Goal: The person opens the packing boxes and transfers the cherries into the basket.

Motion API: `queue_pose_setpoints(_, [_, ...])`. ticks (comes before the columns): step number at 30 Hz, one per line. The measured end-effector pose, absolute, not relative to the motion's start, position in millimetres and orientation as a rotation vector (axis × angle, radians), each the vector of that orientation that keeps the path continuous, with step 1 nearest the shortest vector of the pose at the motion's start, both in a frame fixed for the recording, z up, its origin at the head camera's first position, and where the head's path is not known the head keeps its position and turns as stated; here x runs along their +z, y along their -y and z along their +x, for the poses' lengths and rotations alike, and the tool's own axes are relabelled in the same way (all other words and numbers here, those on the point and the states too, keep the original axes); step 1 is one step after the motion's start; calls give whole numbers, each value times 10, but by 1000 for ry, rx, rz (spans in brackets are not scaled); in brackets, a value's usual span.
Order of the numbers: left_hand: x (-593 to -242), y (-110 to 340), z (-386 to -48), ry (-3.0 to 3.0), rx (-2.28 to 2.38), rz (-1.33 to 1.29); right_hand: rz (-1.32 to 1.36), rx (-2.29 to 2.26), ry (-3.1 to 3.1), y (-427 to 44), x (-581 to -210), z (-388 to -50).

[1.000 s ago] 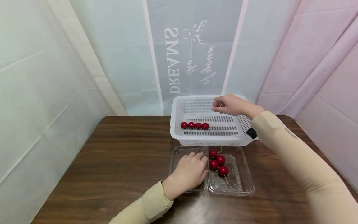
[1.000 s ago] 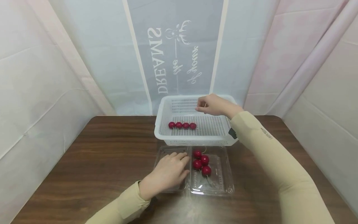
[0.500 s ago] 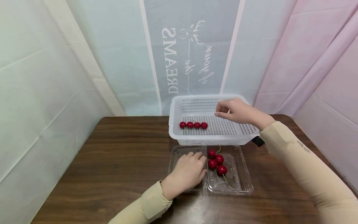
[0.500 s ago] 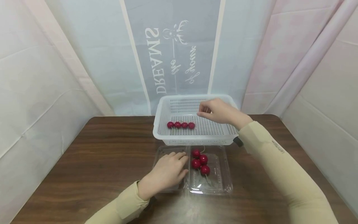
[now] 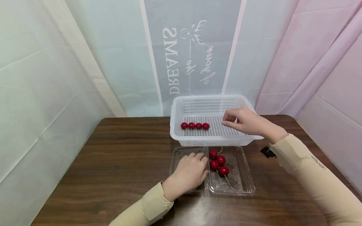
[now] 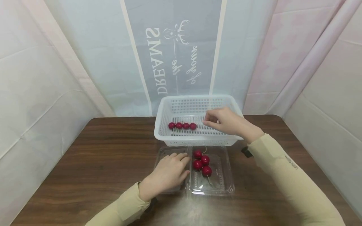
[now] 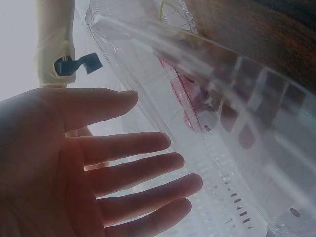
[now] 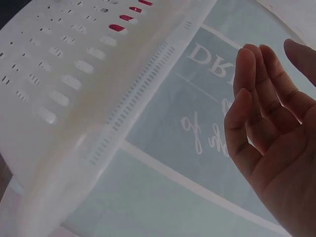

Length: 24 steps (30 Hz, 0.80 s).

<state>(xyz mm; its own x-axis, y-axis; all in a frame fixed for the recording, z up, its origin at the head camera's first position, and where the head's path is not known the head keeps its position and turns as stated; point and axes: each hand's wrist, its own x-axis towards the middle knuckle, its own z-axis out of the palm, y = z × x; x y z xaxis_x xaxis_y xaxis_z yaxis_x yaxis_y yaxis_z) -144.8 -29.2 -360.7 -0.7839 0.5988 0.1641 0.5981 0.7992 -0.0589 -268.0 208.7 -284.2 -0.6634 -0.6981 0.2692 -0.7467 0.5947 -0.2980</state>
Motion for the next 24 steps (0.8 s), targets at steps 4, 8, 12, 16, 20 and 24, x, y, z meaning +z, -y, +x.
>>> queue_pose_setpoints(4, [-3604, 294, -1447, 2813, 6, -942, 1191, 598, 2706, -2125, -2885, -2625])
queue_pose_setpoints(8, [-3602, 294, -1445, 2804, 4, -942, 1156, 633, 2716, -2160, -2920, -2544])
queue_pose_setpoints(12, [-3608, 296, -1446, 2795, 3, -940, 1143, 674, 2697, -2166, -2948, -2461])
queue_pose_setpoints(16, [-3611, 299, -1450, 2789, -2, -940, 1150, 688, 2665, -2152, -2973, -2397])
queue_pose_setpoints(20, [-3614, 299, -1453, 2779, 0, -943, 1157, 698, 2652, -2138, -3003, -2338])
queue_pose_setpoints(24, [-3618, 298, -1451, 2775, 5, -942, 1162, 719, 2651, -2129, -3053, -2289])
